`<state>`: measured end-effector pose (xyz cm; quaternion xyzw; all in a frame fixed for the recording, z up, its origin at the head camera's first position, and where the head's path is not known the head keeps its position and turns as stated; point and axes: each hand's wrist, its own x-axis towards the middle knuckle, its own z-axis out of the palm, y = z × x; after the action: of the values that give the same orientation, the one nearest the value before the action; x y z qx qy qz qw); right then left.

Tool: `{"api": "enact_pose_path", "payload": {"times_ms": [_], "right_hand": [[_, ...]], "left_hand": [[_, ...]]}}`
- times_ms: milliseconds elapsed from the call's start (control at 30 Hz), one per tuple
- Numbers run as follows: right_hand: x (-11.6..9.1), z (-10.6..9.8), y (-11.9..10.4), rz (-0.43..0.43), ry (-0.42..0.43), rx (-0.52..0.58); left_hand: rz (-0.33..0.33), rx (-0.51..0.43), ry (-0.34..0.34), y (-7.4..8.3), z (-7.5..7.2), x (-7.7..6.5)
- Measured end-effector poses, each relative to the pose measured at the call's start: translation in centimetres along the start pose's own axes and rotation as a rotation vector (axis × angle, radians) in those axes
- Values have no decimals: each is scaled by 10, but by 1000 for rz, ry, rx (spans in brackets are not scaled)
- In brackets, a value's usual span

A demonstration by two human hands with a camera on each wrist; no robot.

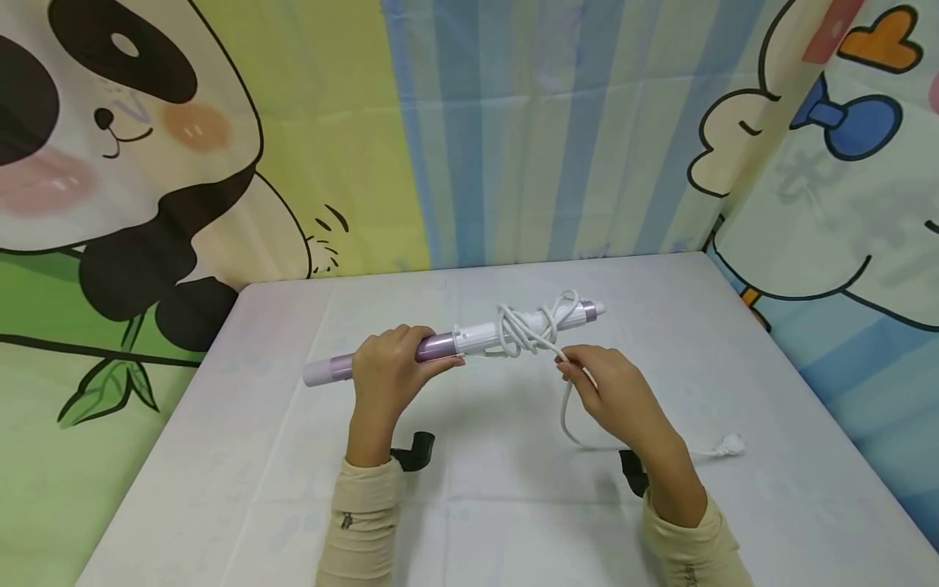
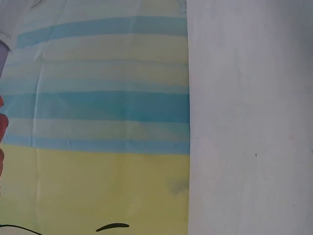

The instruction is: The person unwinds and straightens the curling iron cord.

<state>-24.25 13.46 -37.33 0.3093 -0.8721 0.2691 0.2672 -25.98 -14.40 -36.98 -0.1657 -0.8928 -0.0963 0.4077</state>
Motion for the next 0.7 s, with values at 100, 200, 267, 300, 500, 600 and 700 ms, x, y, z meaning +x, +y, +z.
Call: {"api": "enact_pose_path", "payload": {"times_ms": [100,200,267,300,500,600,700], "right_hand": [[0,-7,2,23,54,-29],[0,-13,7,70,100,-60],[0,-17,10,108,122,-83],[0,-18,11,130,131,-94],[-3,-26,18,235,170,-131],[-4,-28,20,265,179,-119],[-6,-30,23,298,172,-104]], "left_hand": [[14,-17,-23,-1,2,-1],[30,-38,-29,-2,4,-1],[46,-52,-28,-2,4,-1],[57,-57,-26,-3,4,-1],[130,-62,12,-6,2,0],[144,-69,32,-8,1,0],[146,-89,44,-9,-1,0]]}}
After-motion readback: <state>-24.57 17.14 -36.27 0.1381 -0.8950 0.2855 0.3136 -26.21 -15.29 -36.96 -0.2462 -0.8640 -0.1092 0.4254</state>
